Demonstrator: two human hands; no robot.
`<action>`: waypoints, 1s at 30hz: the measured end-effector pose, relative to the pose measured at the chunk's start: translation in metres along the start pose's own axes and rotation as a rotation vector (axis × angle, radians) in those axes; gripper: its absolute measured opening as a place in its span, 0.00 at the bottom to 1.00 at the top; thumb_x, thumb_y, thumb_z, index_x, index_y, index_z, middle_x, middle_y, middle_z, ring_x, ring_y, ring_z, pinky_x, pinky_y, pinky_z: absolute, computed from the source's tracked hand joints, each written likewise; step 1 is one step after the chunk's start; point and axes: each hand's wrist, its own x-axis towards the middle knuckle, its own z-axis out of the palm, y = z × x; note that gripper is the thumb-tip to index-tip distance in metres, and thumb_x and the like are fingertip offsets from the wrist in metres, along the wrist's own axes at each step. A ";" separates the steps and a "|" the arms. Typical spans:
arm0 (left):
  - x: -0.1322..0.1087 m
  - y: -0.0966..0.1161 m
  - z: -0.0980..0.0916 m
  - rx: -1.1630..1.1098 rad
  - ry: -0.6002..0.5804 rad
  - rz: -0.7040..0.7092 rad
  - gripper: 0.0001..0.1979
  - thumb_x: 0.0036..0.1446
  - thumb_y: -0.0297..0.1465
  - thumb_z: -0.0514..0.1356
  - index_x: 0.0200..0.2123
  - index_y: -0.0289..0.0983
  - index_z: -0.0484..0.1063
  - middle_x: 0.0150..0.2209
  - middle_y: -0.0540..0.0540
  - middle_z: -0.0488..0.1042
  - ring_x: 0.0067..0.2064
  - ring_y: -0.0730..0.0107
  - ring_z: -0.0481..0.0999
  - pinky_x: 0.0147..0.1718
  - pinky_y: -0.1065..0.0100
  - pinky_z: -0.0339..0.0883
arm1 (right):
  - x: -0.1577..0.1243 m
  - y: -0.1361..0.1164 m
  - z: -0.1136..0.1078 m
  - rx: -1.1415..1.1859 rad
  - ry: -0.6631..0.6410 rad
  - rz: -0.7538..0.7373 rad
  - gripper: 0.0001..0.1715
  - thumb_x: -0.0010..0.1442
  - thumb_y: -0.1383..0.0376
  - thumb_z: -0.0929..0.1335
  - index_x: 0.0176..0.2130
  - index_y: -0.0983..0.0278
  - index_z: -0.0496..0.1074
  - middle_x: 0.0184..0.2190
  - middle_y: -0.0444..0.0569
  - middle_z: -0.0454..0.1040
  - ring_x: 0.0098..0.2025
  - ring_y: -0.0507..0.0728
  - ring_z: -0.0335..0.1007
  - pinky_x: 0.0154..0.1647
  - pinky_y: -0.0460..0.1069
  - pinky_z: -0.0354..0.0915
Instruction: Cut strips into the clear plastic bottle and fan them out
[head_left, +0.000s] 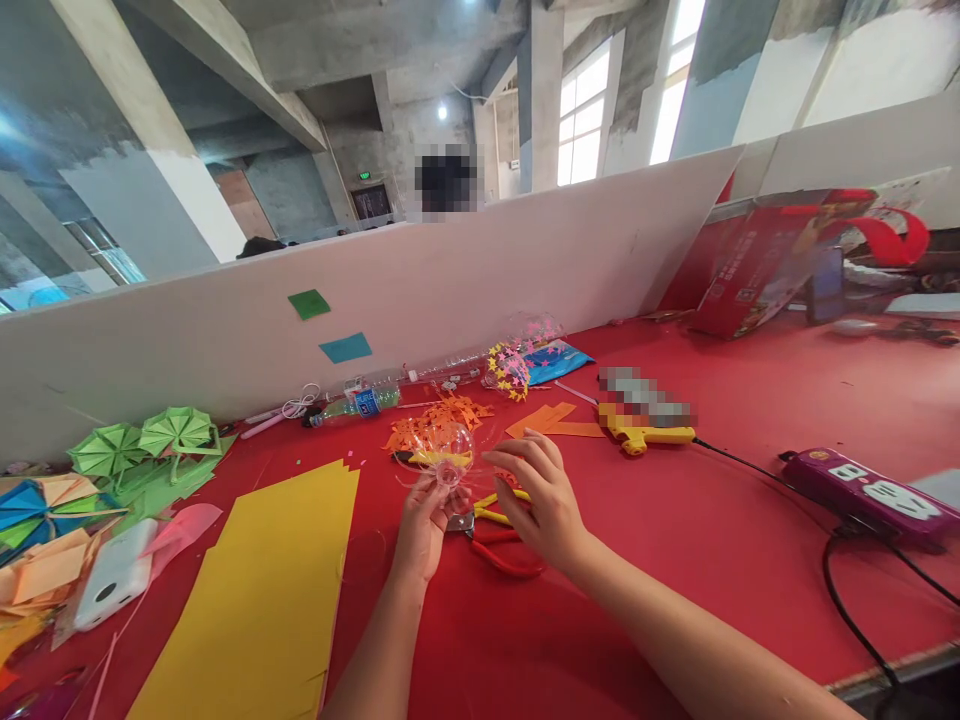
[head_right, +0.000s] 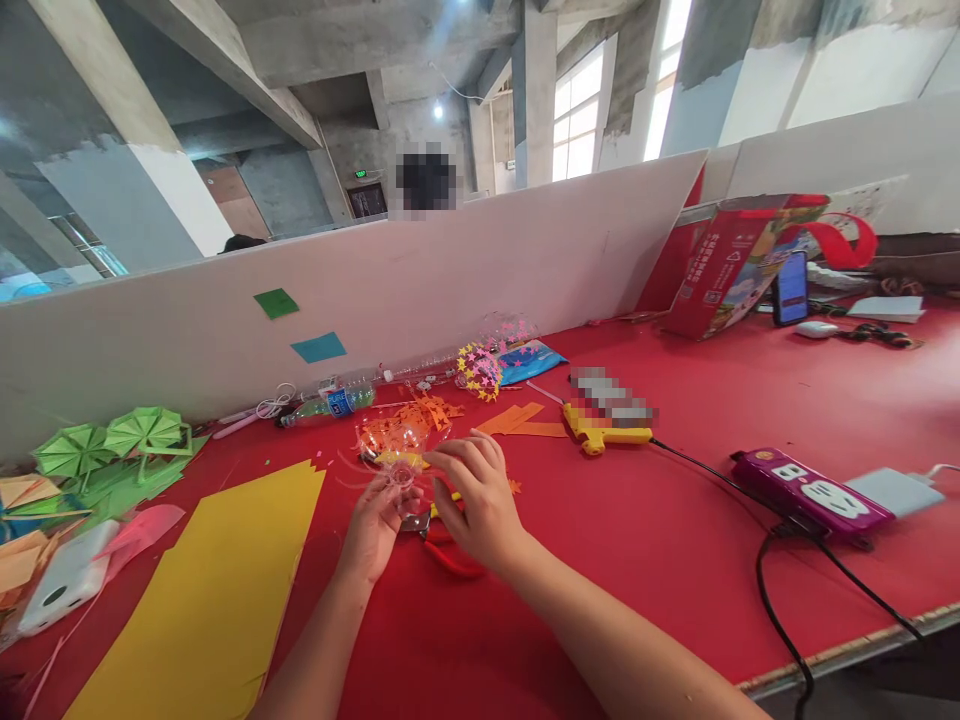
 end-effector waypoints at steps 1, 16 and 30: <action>0.000 0.000 0.000 -0.009 -0.007 -0.014 0.15 0.42 0.31 0.69 0.36 0.35 0.74 0.35 0.47 0.78 0.30 0.74 0.76 0.31 0.72 0.69 | 0.001 0.002 0.000 0.003 -0.005 0.027 0.14 0.61 0.73 0.62 0.45 0.61 0.69 0.40 0.51 0.73 0.43 0.58 0.66 0.53 0.60 0.59; -0.002 0.002 0.003 -0.033 -0.009 -0.034 0.17 0.39 0.27 0.70 0.36 0.36 0.75 0.34 0.50 0.75 0.27 0.82 0.70 0.28 0.77 0.65 | -0.004 -0.005 0.005 0.250 -0.115 0.028 0.09 0.65 0.70 0.62 0.42 0.62 0.70 0.35 0.51 0.75 0.36 0.55 0.71 0.36 0.49 0.68; -0.004 0.001 0.004 0.017 -0.038 -0.076 0.15 0.40 0.30 0.69 0.34 0.35 0.72 0.31 0.48 0.76 0.23 0.81 0.66 0.25 0.74 0.60 | 0.007 -0.003 -0.007 0.099 0.047 0.034 0.12 0.63 0.73 0.63 0.41 0.60 0.71 0.37 0.50 0.77 0.42 0.58 0.68 0.45 0.56 0.65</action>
